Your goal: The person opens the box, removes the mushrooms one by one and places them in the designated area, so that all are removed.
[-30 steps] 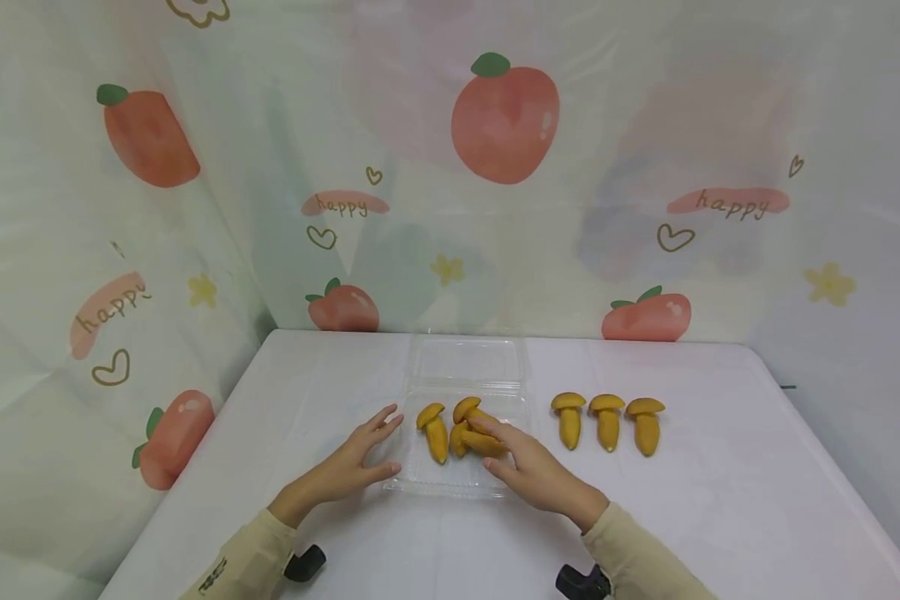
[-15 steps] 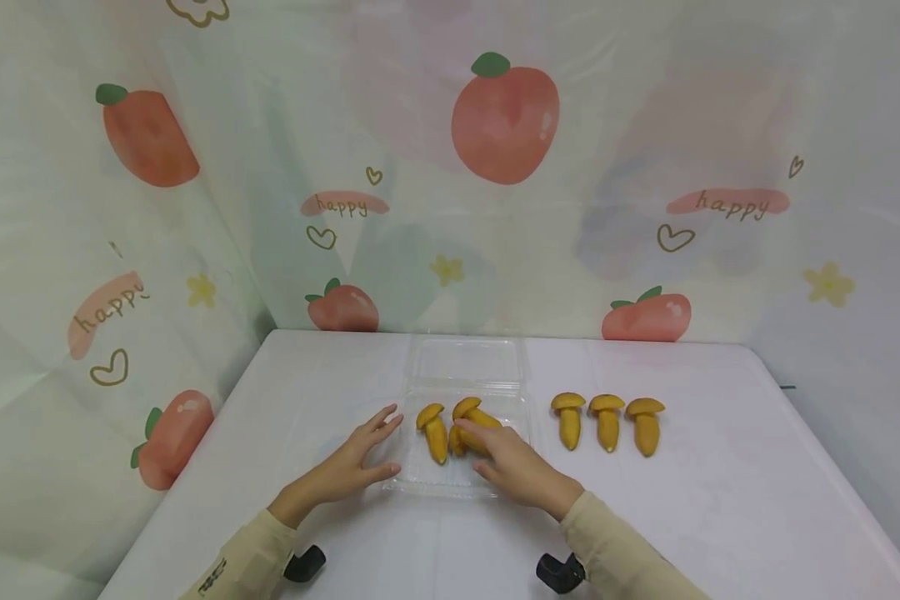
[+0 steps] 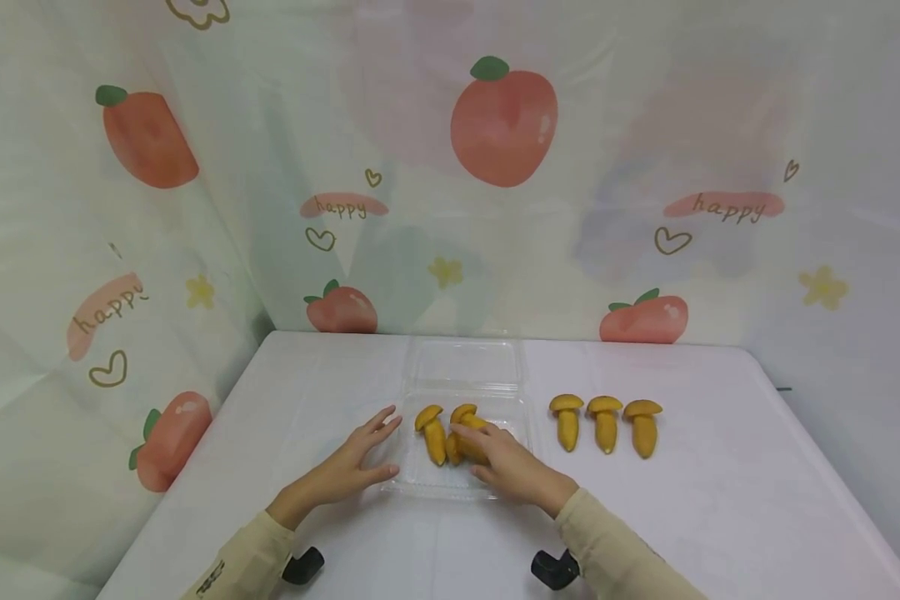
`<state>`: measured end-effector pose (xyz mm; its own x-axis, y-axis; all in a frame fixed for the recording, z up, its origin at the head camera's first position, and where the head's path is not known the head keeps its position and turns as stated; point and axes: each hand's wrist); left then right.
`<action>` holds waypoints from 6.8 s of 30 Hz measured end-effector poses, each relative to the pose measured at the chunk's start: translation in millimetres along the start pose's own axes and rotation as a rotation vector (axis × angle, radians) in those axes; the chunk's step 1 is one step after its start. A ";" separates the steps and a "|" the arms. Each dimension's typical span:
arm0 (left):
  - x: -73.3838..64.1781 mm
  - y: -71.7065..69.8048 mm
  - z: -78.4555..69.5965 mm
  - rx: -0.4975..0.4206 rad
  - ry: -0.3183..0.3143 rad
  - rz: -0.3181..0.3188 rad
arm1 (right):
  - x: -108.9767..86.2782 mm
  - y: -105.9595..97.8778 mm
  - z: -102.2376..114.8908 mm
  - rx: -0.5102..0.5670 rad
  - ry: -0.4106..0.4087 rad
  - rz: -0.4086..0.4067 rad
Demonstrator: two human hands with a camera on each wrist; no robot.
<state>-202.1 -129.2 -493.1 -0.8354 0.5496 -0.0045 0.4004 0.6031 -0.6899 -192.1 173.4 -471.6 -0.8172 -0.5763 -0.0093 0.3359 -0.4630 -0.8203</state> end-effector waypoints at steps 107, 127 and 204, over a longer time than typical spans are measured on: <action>0.8 0.0 -1.2 0.021 0.010 -0.013 | -56.6 -75.7 -40.2 0.235 0.008 -0.297; 0.8 -0.4 -1.2 0.029 0.003 -0.006 | -97.6 -100.4 -76.3 0.188 0.055 -0.401; 0.0 -0.7 -0.6 0.056 0.000 0.003 | -151.2 -110.5 -216.7 0.163 0.582 -0.320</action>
<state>-202.2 -129.3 -492.1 -0.8344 0.5511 -0.0066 0.3810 0.5682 -0.7294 -207.1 457.7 -503.4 -0.9915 0.0407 -0.1238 0.0645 -0.6725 -0.7373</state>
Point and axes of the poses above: each hand's wrist, its own x-axis towards the middle knuckle, its own y-axis out of the palm, z = x × y, and after that the axes turned 2 degrees about y, right-handed
